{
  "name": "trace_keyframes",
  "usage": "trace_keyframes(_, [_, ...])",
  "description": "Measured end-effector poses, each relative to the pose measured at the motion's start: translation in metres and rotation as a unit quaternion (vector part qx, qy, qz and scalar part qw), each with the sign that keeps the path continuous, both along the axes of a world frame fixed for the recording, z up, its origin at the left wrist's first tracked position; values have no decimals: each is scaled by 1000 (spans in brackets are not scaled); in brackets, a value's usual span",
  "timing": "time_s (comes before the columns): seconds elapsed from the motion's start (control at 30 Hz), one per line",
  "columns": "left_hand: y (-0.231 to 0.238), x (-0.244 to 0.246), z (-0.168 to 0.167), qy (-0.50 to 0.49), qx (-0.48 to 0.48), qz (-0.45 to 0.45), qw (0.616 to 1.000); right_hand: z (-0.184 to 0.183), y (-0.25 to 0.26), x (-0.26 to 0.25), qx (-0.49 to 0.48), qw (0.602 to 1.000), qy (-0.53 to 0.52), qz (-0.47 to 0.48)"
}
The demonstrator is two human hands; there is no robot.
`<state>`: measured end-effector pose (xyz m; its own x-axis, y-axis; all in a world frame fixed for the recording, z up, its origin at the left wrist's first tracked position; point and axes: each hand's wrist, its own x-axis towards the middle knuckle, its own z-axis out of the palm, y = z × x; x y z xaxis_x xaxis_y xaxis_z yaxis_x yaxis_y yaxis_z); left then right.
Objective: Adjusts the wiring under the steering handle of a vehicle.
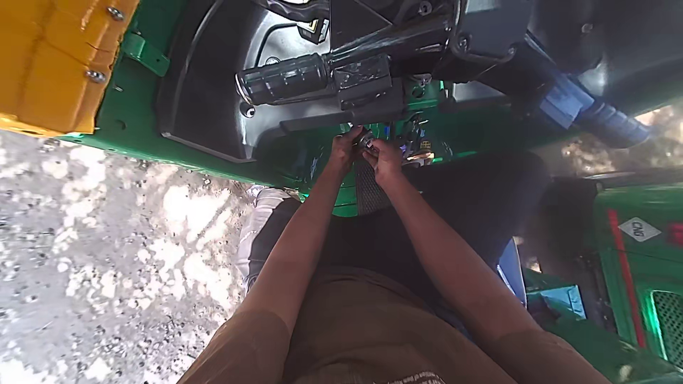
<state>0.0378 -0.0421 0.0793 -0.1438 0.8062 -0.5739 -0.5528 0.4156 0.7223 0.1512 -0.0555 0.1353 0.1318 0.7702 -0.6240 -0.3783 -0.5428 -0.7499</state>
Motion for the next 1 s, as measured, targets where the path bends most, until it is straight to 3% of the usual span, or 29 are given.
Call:
trace_keyframes(0.17, [-1, 1, -1, -12, 15, 6, 1000, 9, -1, 2, -143, 988, 5, 65])
trace_keyframes(0.37, [0, 1, 4, -18, 6, 11, 1000, -5, -1, 1, 40, 993, -90, 64])
trace_keyframes(0.5, [1, 3, 5, -47, -15, 20, 999, -11, -4, 3, 90, 989, -106, 46])
trace_keyframes(0.67, [5, 1, 3, -134, -28, 47, 989, 9, -3, 3, 21, 998, -54, 0])
trace_keyframes(0.8, [6, 3, 2, -166, 23, 45, 985, 19, -1, 5, -98, 992, -26, 76])
trace_keyframes(1.0, [5, 3, -8, -174, 51, 59, 982, 10, 0, 0, -11, 999, -6, 43])
